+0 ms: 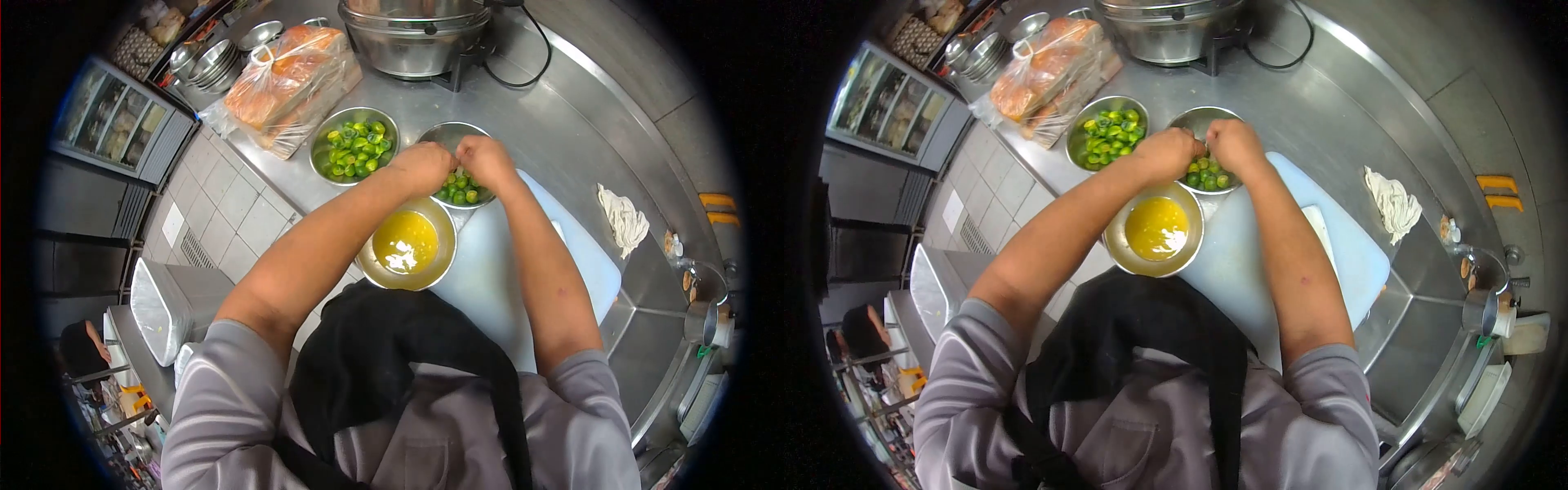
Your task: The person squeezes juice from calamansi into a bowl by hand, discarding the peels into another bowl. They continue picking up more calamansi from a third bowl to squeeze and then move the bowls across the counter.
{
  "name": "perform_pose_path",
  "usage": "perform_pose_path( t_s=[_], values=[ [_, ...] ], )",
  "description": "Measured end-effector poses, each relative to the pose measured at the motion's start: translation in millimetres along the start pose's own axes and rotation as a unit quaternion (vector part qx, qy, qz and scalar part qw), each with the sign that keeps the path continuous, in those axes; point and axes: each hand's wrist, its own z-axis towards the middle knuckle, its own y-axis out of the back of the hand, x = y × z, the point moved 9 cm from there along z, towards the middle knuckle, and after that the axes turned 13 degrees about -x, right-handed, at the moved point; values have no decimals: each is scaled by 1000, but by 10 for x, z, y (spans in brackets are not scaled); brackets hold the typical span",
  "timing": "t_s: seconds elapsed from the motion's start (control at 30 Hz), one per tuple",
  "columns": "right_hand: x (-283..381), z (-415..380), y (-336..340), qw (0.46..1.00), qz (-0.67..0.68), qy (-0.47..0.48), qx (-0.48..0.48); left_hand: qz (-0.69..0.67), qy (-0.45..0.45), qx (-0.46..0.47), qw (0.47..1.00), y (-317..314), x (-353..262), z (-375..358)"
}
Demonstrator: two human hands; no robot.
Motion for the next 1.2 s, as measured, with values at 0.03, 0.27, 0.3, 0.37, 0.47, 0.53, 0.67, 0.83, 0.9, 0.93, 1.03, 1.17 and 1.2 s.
perform_pose_path(
  t_s=[0.03,0.27,0.3,0.37,0.47,0.53,0.67,0.83,0.9,0.93,1.03,1.17,1.2],
  values=[
    [-176,-49,103,975,196,-101,-17,0,-3,2,1000,-18,-21,45],
    [92,-965,247,816,548,-181,25,38,6,119,992,-567,134,154],
    [346,-1109,333,873,473,-117,6,51,-10,117,992,-594,141,157],
    [844,-1336,378,942,331,45,-33,26,-8,75,997,-417,103,139],
    [1225,-1490,255,954,250,158,-46,-98,10,-29,995,67,37,29],
    [1331,-1511,203,955,236,177,-38,-195,32,-90,976,428,44,-203],
    [1369,-1445,78,966,161,198,-27,-447,183,-161,860,643,350,-936],
    [1432,-1376,146,957,152,235,-73,-505,341,-128,782,393,538,-1761],
    [1420,-1357,105,967,119,221,-34,-471,339,-109,807,318,481,-1910],
    [1435,-1351,124,967,119,225,-33,-471,340,-113,806,309,446,-1932],
    [1287,-1296,92,981,133,140,10,-262,141,-203,933,532,132,-1821],
    [1214,-1295,247,968,211,136,-6,-142,38,-172,974,384,-79,-1705],
    [1198,-1296,299,963,235,129,-19,-142,39,-174,974,355,-92,-1684]
  ],
)
